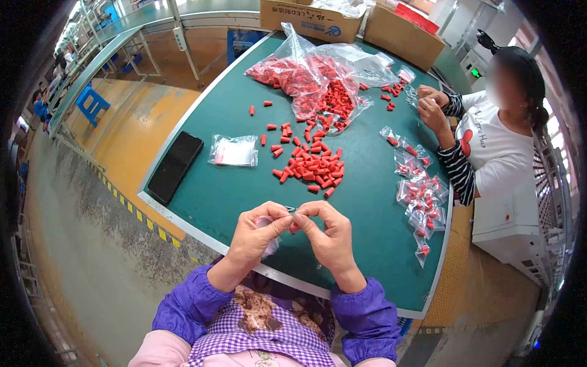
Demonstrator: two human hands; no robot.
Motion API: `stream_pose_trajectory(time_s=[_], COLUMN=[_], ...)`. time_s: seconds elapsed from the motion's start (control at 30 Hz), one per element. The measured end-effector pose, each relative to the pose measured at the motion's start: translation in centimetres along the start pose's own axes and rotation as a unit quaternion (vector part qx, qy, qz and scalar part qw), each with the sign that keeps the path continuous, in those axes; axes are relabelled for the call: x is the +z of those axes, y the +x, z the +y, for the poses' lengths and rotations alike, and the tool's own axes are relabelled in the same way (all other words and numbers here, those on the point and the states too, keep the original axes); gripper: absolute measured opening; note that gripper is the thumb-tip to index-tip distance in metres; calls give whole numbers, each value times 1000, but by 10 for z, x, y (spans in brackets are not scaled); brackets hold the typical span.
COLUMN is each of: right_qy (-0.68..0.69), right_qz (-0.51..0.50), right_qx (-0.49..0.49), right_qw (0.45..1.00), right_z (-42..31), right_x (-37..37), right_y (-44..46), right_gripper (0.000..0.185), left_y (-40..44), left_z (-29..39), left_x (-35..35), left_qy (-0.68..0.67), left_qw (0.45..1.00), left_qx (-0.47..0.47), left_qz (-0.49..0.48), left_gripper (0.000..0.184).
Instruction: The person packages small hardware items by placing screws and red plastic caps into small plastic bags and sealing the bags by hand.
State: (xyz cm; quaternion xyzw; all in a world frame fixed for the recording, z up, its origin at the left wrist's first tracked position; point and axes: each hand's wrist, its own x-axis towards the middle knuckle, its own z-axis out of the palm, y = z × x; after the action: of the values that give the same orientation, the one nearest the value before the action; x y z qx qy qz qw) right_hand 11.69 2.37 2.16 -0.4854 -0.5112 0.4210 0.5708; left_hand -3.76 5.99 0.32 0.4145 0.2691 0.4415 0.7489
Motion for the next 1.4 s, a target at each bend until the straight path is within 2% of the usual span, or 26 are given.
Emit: stream_pose_trajectory(time_s=[0.1,0.13,0.17,0.23,0.27,0.3,0.33,0.37,0.4,0.43,0.47,0.53,0.57,0.6,0.63,0.77,0.83,0.87,0.93,0.97,1.03,1.2,1.27,1.33,1.37,1.4], right_qy=[-5,-84,-162,-284,-285,-420,-544,-531,-532,-418,-286,-191,-189,-51,89,43,-16,-16,85,85,-51,17,-16,-45,-105,-165], right_qz=[38,89,138,269,267,305,333,307,307,189,64,-6,-6,-22,-37,-39,-62,-60,-6,-5,42,93,28,2,-28,-58], right_qx=[36,-5,-45,-63,-64,-137,-205,-187,-188,-139,-84,-20,-20,79,176,157,83,84,175,175,41,30,52,55,40,23], right_qw=[999,992,976,918,918,844,742,768,766,877,952,981,982,995,980,986,995,995,981,981,997,995,998,997,993,984], right_z=[-7,-4,-2,-24,-26,-28,-30,-31,-31,-30,-29,-23,-19,-14,-12,-9,-1,-1,-11,-9,-3,-7,-13,-15,-19,-20], right_x=[-1,-9,-21,-39,-49,-58,-63,-61,-55,-46,-34,-10,-4,0,3,8,5,4,9,9,7,-10,-19,-20,-18,-16], right_y=[0,2,5,10,14,17,17,14,11,9,6,5,5,6,7,9,9,7,7,7,8,13,13,11,10,9], right_gripper=[7,8,8,13,13,16,19,22,22,23,25,23,23,20,17,10,6,6,7,7,6,6,7,6,5,5], left_y=[0,0,1,1,2,2,2,3,4,4,4,3,2,1,1,-2,-1,0,1,1,0,3,2,1,-1,-2], left_z=[6,9,9,7,9,10,10,8,5,3,3,3,4,5,6,2,1,-1,-3,-2,0,1,1,8,13,15], left_x=[4,6,5,2,1,1,1,2,2,3,4,7,7,6,6,2,2,3,4,5,7,-8,-14,-14,-9,-5], left_qy=[-17,-34,-34,-65,-66,-100,-134,-135,-166,-196,-196,-187,-185,-188,-190,-183,-193,-194,-214,-214,-237,-217,-219,-157,-106,-105], left_qw=[998,996,996,995,995,992,987,987,981,975,974,976,976,976,975,976,972,972,966,965,960,964,963,983,989,989], left_qx=[-55,-84,-82,-81,-80,-78,-78,-78,-82,-87,-88,-90,-90,-93,-96,-97,-113,-115,-129,-130,-139,-154,-155,-87,-103,-102], left_qz=[-4,-2,-1,-13,-12,-26,-41,-43,-55,-65,-66,-68,-67,-64,-62,-70,-68,-69,-72,-72,-59,-9,14,-34,-8,-7], left_gripper=[21,30,30,48,48,53,58,58,61,64,64,70,70,73,75,79,77,77,73,73,66,59,55,48,38,38])
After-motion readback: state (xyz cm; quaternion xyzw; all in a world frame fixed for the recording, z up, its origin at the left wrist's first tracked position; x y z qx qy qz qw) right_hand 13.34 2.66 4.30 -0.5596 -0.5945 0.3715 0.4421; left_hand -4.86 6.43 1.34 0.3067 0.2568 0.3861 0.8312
